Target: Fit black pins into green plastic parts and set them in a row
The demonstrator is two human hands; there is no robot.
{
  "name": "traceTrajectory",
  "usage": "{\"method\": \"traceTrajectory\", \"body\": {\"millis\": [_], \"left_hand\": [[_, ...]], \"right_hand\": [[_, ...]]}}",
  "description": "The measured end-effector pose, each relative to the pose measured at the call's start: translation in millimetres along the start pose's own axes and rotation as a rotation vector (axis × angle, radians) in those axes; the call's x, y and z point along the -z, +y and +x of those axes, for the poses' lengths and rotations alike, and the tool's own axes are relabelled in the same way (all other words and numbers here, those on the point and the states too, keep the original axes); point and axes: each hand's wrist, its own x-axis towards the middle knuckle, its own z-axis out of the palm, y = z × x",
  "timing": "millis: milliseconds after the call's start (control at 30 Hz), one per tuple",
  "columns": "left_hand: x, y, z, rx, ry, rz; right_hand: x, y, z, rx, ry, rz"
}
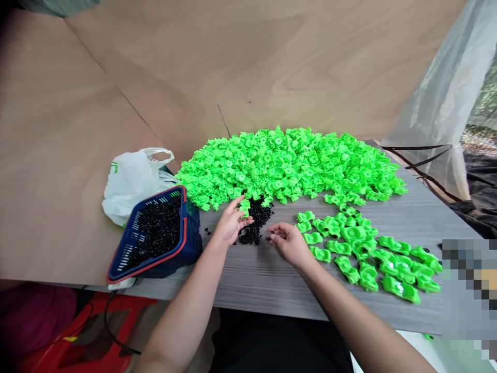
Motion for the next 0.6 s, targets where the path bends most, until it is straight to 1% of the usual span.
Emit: {"method": "traceTrajectory", "body": {"millis": [100,167,233,300,367,500,600], "left_hand": [[-10.9,-9,-25,-0.010,-0.085,-0.048],[-18.3,-14,-35,-0.024,-0.127,-0.033],[-24.7,-18,-43,-0.030,-0.155,-0.020],[-29.5,-20,-47,-0.054,-0.170,-0.005],[-32.5,-23,-51,-0.103,-0.174,0.038],[-34.8,-27,-56,-0.209,-0.113,0.181],[-34.7,-29,-58,-0.224,-0.090,0.206]], "right_hand": [[-6,-3,9,-0.042,0.096,0.262],[-11,-8,15,-0.024,0.161,0.325],[-16,-14,18,0.025,0.215,0.311],[-21,-17,19,0.082,0.252,0.242],[-25,-19,18,0.150,0.282,0.119],[-30,-21,12,0.331,0.332,-0.189],[-31,-25,7,0.411,0.347,-0.320]]}}
